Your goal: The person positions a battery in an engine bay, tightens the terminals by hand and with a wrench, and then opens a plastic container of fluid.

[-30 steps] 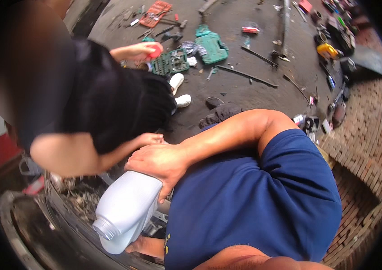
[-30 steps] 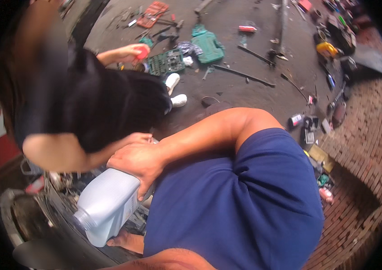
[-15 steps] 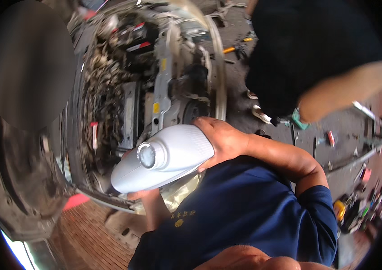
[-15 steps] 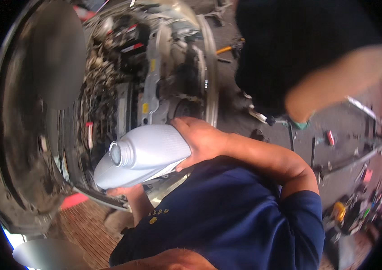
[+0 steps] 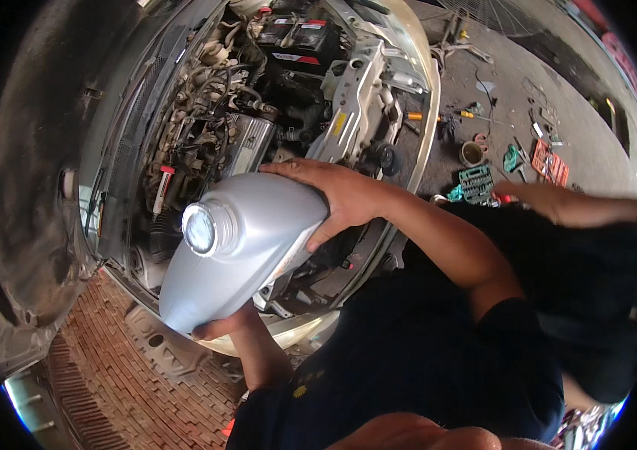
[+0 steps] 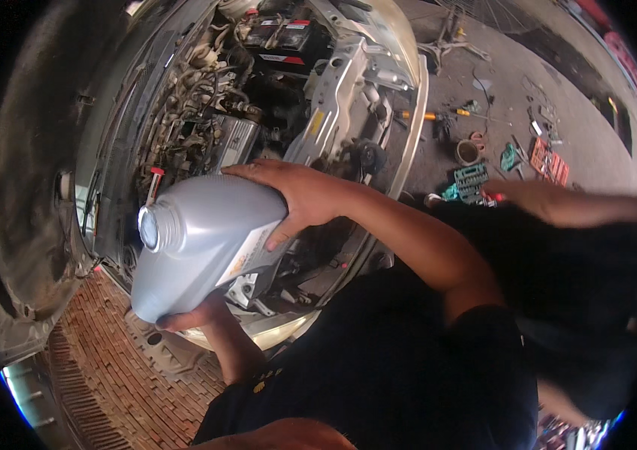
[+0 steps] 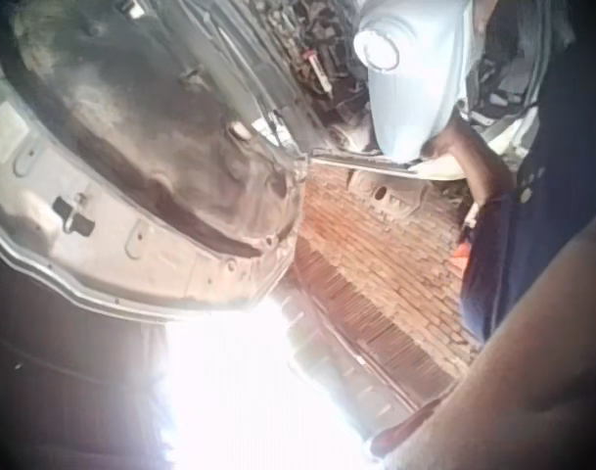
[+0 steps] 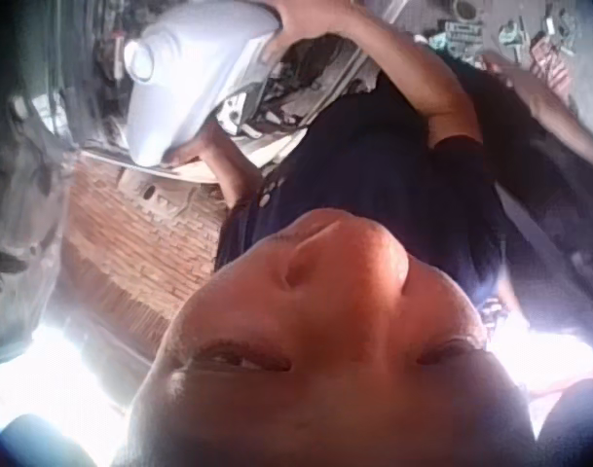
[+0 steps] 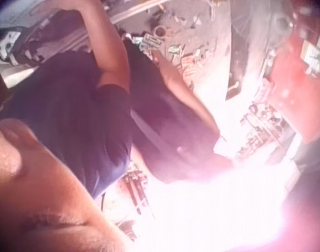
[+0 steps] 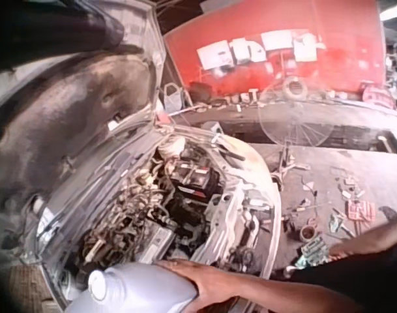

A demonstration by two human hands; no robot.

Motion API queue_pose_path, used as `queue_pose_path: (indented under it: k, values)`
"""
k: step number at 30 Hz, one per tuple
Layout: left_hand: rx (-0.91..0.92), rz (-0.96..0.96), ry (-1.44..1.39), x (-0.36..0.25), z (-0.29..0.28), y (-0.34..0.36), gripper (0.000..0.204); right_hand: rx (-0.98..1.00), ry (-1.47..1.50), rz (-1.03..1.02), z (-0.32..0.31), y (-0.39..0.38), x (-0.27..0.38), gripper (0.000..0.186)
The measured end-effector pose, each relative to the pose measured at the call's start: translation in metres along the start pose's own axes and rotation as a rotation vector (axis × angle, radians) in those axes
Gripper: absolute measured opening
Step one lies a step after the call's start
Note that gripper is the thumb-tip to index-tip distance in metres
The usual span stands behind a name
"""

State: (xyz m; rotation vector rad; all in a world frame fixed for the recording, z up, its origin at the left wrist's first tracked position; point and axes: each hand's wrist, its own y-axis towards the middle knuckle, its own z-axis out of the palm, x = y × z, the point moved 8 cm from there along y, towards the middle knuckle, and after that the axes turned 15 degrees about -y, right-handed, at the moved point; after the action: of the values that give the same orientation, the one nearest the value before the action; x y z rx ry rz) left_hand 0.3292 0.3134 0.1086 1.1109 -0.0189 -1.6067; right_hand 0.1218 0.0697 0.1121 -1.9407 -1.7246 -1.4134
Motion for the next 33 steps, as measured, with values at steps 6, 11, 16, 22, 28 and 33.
queue_pose_path:
  k: [6,11,16,22,28,33]
  values:
    - [-0.139,0.133,0.319,0.049,0.061,0.020,0.114,0.019,0.250,-0.050,-0.042,0.036,-0.076,0.125]
    - [-0.185,0.144,0.515,0.093,0.091,0.022,0.117,0.151,0.367,-0.022,-0.057,0.055,-0.136,0.123]
    - [-0.225,0.094,0.500,0.118,0.078,0.004,0.121,0.326,0.327,0.033,-0.052,0.054,-0.178,0.123]
    - [-0.309,-0.092,0.200,0.125,0.052,-0.012,0.145,0.168,0.587,0.294,-0.062,0.113,-0.274,0.101]
    - [-0.225,-0.111,0.071,0.113,-0.008,-0.028,0.146,0.255,-0.184,0.795,-0.049,0.185,-0.372,0.102]
    - [-0.094,-0.124,-0.115,0.132,0.028,-0.020,0.139,0.236,-0.205,0.876,-0.037,0.193,-0.391,0.100]
